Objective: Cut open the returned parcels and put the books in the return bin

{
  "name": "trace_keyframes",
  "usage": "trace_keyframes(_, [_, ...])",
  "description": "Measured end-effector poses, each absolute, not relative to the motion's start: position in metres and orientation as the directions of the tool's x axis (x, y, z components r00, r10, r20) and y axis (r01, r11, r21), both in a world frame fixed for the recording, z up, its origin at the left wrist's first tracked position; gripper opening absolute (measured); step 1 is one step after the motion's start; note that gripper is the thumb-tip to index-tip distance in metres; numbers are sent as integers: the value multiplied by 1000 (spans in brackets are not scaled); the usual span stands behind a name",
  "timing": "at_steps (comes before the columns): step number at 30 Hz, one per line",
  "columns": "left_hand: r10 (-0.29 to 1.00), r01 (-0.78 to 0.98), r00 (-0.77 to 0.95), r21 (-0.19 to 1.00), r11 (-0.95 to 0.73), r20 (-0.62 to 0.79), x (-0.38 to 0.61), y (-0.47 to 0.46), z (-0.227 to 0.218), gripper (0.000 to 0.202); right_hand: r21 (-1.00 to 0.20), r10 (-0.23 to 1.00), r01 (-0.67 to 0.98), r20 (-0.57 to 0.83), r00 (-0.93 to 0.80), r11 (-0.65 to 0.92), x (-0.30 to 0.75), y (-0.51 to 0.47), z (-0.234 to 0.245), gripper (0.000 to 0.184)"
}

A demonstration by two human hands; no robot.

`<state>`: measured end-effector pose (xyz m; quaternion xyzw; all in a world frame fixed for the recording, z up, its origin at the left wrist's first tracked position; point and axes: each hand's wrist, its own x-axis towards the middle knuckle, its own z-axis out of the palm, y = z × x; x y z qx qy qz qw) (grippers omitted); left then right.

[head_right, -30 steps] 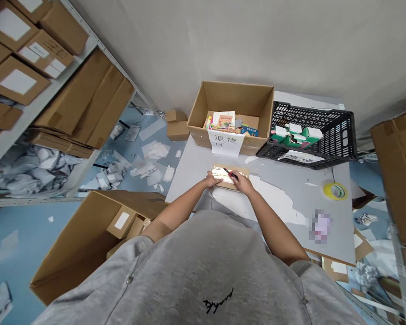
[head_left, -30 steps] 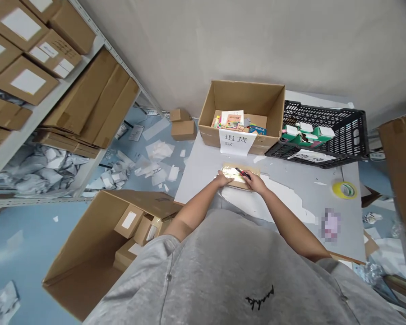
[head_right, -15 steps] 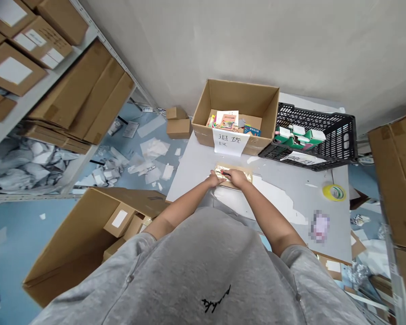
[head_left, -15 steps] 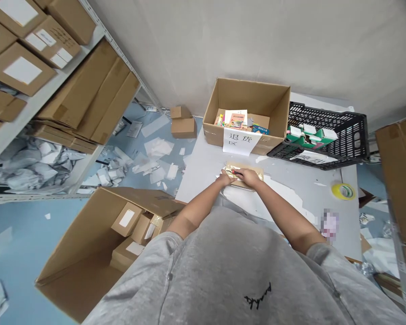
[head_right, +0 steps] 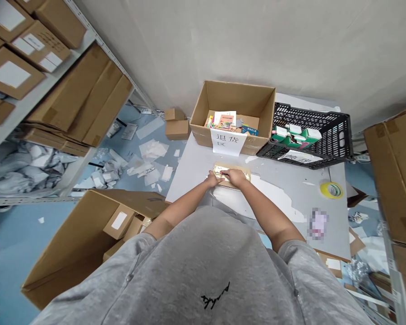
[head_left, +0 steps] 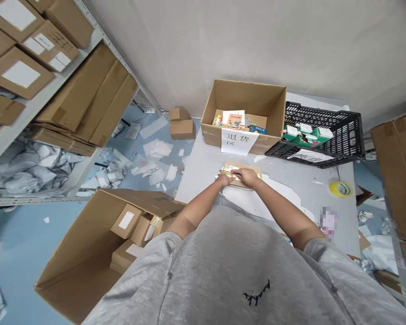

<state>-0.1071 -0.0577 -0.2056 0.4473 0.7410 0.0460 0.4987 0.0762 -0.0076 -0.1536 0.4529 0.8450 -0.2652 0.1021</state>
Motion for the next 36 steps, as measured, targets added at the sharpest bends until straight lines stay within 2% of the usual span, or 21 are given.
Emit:
trace_keyframes(7, [712, 608, -114, 519, 601, -693, -106, -58, -200, 91, -321, 735, 854, -438, -517, 410, 77, -11, -153, 46])
trace_keyframes(14, [713, 593, -117, 528, 608, -691, -105, -57, -207, 92, -421, 743, 832, -410, -530, 362, 85, -10, -154, 46])
trace_keyframes(17, [718, 601, -122, 525, 603, -685, -105, -57, -211, 92, -427, 727, 823, -416, -546, 374, 84, -7, -154, 46])
trace_keyframes(27, [718, 604, -130, 520, 604, -683, -104, -56, -208, 89, -316, 741, 859, -438, -509, 403, 71, -12, -145, 47])
trace_keyframes(36, [705, 591, -146, 510, 625, -694, -103, -56, -205, 94, -203, 798, 926, -468, -378, 319, 81, -28, -148, 46])
